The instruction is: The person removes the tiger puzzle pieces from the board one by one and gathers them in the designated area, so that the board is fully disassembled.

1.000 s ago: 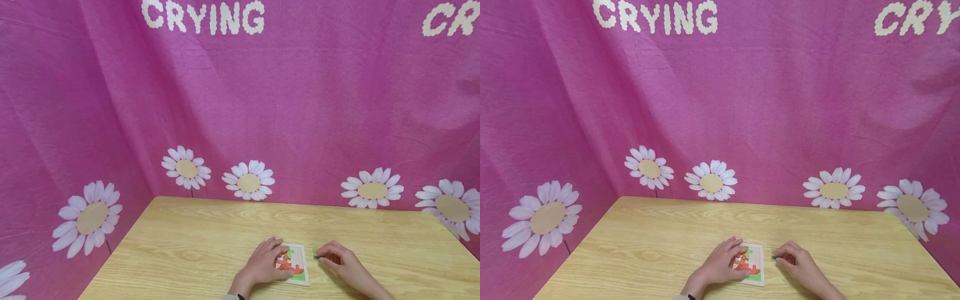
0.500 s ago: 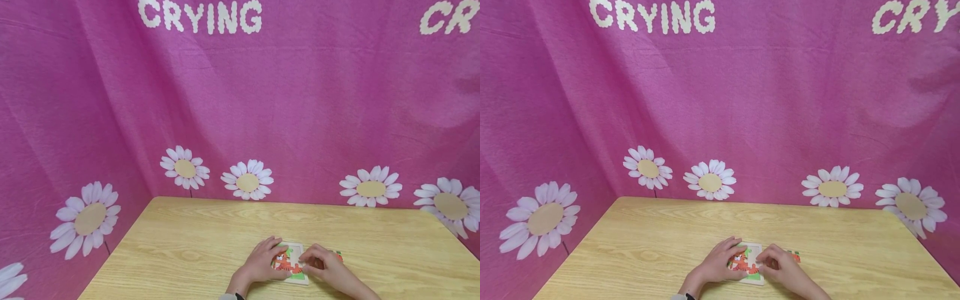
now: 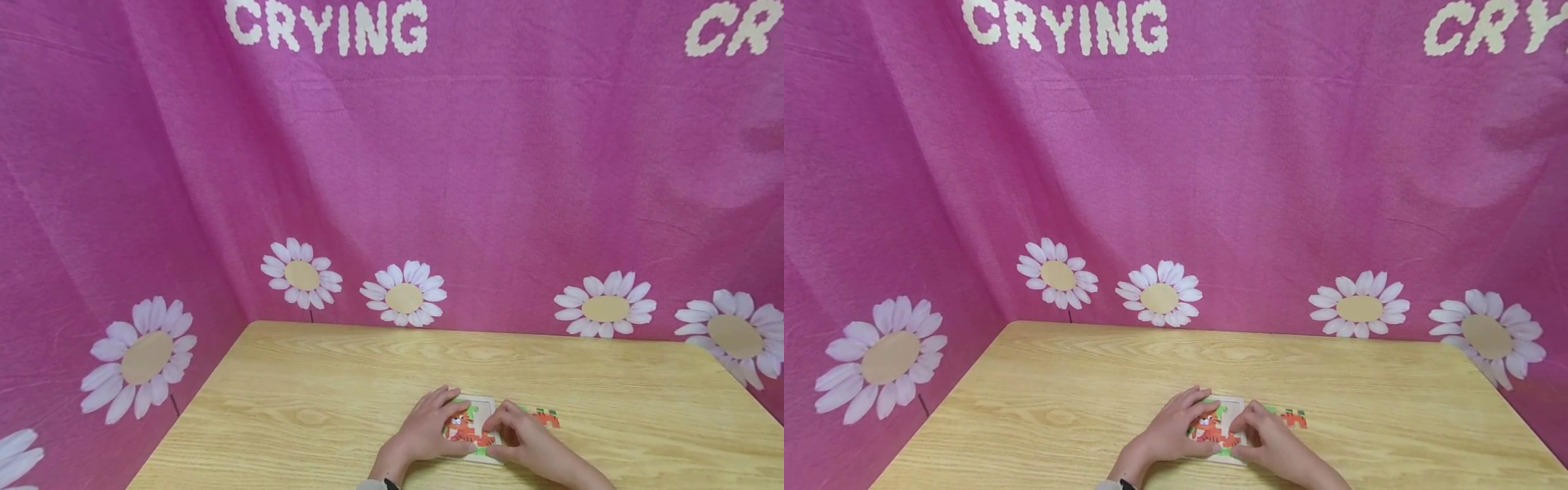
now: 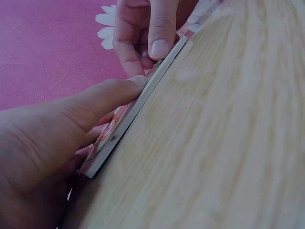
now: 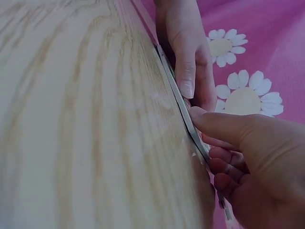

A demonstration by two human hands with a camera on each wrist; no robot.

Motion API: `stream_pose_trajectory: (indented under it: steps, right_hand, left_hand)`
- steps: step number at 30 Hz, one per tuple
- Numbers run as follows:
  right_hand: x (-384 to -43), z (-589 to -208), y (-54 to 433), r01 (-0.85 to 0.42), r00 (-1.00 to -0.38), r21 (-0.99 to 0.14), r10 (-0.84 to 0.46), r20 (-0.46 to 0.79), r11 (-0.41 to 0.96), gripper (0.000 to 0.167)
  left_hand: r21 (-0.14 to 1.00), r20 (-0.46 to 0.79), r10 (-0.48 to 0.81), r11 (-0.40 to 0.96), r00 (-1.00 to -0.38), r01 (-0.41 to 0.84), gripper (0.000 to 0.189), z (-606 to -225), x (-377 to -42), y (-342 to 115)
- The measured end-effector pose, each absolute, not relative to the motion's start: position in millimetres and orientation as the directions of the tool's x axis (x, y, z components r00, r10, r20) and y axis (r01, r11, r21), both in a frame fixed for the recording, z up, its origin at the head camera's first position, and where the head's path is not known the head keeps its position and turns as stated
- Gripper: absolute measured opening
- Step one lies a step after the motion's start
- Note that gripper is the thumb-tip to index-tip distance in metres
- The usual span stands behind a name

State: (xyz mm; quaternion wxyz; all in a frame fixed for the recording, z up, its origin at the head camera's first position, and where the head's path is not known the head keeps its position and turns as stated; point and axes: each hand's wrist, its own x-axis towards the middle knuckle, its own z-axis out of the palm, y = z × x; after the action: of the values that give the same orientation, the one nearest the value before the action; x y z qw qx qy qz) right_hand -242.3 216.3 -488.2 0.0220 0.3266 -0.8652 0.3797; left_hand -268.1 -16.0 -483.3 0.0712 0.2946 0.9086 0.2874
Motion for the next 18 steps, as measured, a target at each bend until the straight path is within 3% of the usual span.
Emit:
stream_pose_trajectory:
  steps: [7, 13, 18]
  right_hand:
    - [-243.0, -483.9, 212.5, -0.525, -0.801, -0.703, -0.557, 0.219, 0.48, 0.024]
    - [-240.5, -487.6, 212.1, -0.611, -0.766, -0.64, -0.552, 0.331, 0.465, 0.021]
    - [-236.5, -490.8, 211.9, -0.586, -0.784, -0.685, -0.518, 0.342, 0.433, 0.022]
  left_hand:
    - [0.568, 0.04, 0.575, 0.66, -0.817, 0.492, 0.071, -484.4, -268.5, -15.9]
    - [0.562, 0.04, 0.57, 0.666, -0.82, 0.491, 0.07, -487.5, -272.0, -14.9]
    - [0.553, 0.049, 0.573, 0.666, -0.818, 0.501, 0.07, -487.9, -272.1, -14.5]
